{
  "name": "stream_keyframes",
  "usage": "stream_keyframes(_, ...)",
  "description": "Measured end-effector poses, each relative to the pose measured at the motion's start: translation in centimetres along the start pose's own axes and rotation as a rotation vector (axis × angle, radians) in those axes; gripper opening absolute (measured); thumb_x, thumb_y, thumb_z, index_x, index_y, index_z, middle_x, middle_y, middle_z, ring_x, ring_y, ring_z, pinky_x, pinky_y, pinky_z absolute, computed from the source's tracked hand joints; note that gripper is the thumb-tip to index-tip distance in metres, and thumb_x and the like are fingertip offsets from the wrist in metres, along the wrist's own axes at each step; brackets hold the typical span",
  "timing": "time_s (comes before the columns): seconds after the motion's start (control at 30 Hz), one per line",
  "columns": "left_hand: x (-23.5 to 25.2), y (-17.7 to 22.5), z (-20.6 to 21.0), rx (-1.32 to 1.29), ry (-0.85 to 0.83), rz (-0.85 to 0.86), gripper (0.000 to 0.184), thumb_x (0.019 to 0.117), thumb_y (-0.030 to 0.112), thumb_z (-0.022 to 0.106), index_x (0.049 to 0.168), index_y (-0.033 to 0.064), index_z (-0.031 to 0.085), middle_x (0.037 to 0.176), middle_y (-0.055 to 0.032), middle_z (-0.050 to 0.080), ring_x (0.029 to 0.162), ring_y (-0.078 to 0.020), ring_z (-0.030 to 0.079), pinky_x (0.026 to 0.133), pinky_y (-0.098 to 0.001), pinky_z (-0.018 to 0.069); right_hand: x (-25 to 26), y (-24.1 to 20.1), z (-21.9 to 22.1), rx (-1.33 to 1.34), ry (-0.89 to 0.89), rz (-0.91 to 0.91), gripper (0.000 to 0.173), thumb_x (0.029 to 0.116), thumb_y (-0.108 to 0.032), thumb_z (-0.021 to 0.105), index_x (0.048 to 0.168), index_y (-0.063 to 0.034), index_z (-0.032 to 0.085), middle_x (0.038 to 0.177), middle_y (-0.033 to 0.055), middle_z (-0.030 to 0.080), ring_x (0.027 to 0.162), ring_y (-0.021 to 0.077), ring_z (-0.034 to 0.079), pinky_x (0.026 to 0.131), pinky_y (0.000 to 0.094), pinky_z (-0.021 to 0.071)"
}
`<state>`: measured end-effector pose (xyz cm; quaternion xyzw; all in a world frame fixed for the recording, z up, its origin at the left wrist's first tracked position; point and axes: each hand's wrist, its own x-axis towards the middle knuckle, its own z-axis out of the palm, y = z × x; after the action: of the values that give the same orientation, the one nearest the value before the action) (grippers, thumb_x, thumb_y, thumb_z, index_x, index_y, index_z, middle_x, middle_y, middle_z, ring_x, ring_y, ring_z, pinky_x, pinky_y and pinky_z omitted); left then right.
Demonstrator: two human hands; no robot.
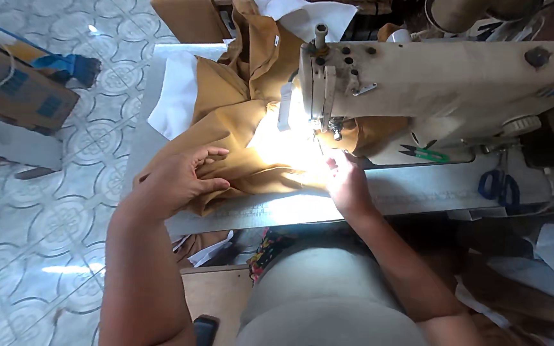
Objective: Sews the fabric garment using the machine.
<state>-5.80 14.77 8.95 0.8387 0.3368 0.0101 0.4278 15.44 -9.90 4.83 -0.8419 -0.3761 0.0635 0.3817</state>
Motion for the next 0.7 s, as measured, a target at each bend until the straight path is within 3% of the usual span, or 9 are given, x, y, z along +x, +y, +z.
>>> stream_keyframes(0.1, -1.0, 1.3, 0.5, 0.348, 0.137, 0.081, 0.067, 0.0775, 0.021, 0.091, 0.137, 0.0231, 0.061, 0.123, -0.0107, 0.069, 0.107, -0.0329, 0.068, 0.089, -0.0651, 0.0538, 1.1, -0.3, 1.8, -0.055, -0.199, 0.183, 0.045, 0.0957, -0.02, 0.071, 0.133, 0.0005, 0.057, 0.105, 0.0185, 0.071, 0.092, 0.0319, 0.071, 0.083, 0.0517, 0.0592)
stream_keyframes(0.17, -2.0, 3.5, 2.4, 0.552, 0.277, 0.291, 0.073, 0.0758, 0.035, 0.091, 0.138, 0.0139, 0.061, 0.139, -0.0159, 0.06, 0.13, -0.0427, 0.056, 0.105, -0.079, 0.0327, 0.8, -0.2, 2.3, -0.066, -0.207, 0.174, 0.058, 0.0936, -0.019, 0.074, 0.143, 0.003, 0.051, 0.109, 0.0212, 0.07, 0.097, 0.0338, 0.071, 0.087, 0.0515, 0.0578)
stream_keyframes(0.23, -1.9, 4.6, 6.6, 0.559, 0.305, 0.557, 0.06, 0.0799, 0.047, 0.083, 0.123, 0.0074, 0.068, 0.143, -0.0164, 0.059, 0.14, -0.0419, 0.048, 0.113, -0.0805, 0.0157, 0.5, -0.1, 2.4, -0.078, -0.194, 0.162, 0.052, 0.0922, -0.014, 0.074, 0.137, 0.0057, 0.055, 0.108, 0.0219, 0.07, 0.096, 0.0339, 0.071, 0.087, 0.0502, 0.0577)
stream_keyframes(0.3, -0.4, 4.6, 11.4, 0.466, 0.218, 0.752, 0.046, 0.0867, 0.049, 0.076, 0.108, 0.0084, 0.072, 0.135, -0.01, 0.066, 0.134, -0.033, 0.057, 0.117, -0.0719, 0.0233, 0.6, -0.3, 2.0, -0.107, -0.218, 0.187, 0.041, 0.0935, -0.012, 0.072, 0.129, 0.0045, 0.059, 0.103, 0.0211, 0.072, 0.093, 0.0348, 0.072, 0.083, 0.0525, 0.0586)
stream_keyframes(0.37, 1.9, 4.2, 14.5, 0.44, 0.161, 0.826, 0.044, 0.0896, 0.05, 0.072, 0.106, 0.0092, 0.072, 0.123, -0.008, 0.072, 0.121, -0.0276, 0.065, 0.114, -0.0611, 0.0367, 0.8, -0.3, 1.3, -0.091, -0.209, 0.203, 0.032, 0.0933, -0.009, 0.07, 0.121, 0.0034, 0.063, 0.095, 0.0206, 0.072, 0.087, 0.0356, 0.072, 0.078, 0.0546, 0.0582)
stream_keyframes(0.43, 3.4, 3.9, 15.7, 0.467, 0.2, 0.817, 0.05, 0.0903, 0.052, 0.07, 0.11, 0.0067, 0.072, 0.113, -0.0123, 0.073, 0.112, -0.0321, 0.067, 0.107, -0.06, 0.0432, 0.8, 0.3, 0.8, -0.046, -0.176, 0.18, 0.031, 0.0938, -0.012, 0.072, 0.121, 0.0018, 0.064, 0.092, 0.0171, 0.071, 0.081, 0.0304, 0.072, 0.076, 0.0503, 0.0594)
stream_keyframes(0.5, 4.0, 4.1, 15.6, 0.539, 0.27, 0.806, 0.048, 0.0924, 0.052, 0.067, 0.114, 0.0095, 0.073, 0.11, -0.0127, 0.073, 0.109, -0.0348, 0.068, 0.103, -0.0624, 0.0446, 0.9, 1.0, 0.5, 0.01, -0.128, 0.129, 0.028, 0.0913, -0.011, 0.075, 0.115, 0.0013, 0.067, 0.089, 0.0148, 0.07, 0.076, 0.0258, 0.07, 0.071, 0.0458, 0.0592)
stream_keyframes(0.63, 4.5, 4.1, 14.4, 0.66, 0.227, 0.784, 0.019, 0.1004, 0.024, 0.064, 0.115, 0.0246, 0.076, 0.108, -0.0054, 0.074, 0.112, -0.0325, 0.066, 0.102, -0.064, 0.0407, 1.1, 1.5, 0.3, 0.068, -0.101, 0.089, 0.023, 0.0927, -0.011, 0.073, 0.113, -0.0002, 0.069, 0.086, 0.0121, 0.07, 0.071, 0.0208, 0.067, 0.068, 0.0407, 0.0582)
stream_keyframes(0.7, 4.3, 4.1, 14.1, 0.704, 0.173, 0.772, 0.033, 0.1002, 0.009, 0.06, 0.121, 0.0298, 0.075, 0.105, -0.0069, 0.073, 0.108, -0.0342, 0.066, 0.099, -0.0652, 0.0397, 1.0, 1.6, 0.7, 0.073, -0.106, 0.074, 0.019, 0.0936, -0.011, 0.072, 0.109, 0.0, 0.07, 0.083, 0.0115, 0.069, 0.071, 0.0207, 0.067, 0.068, 0.0406, 0.0584)
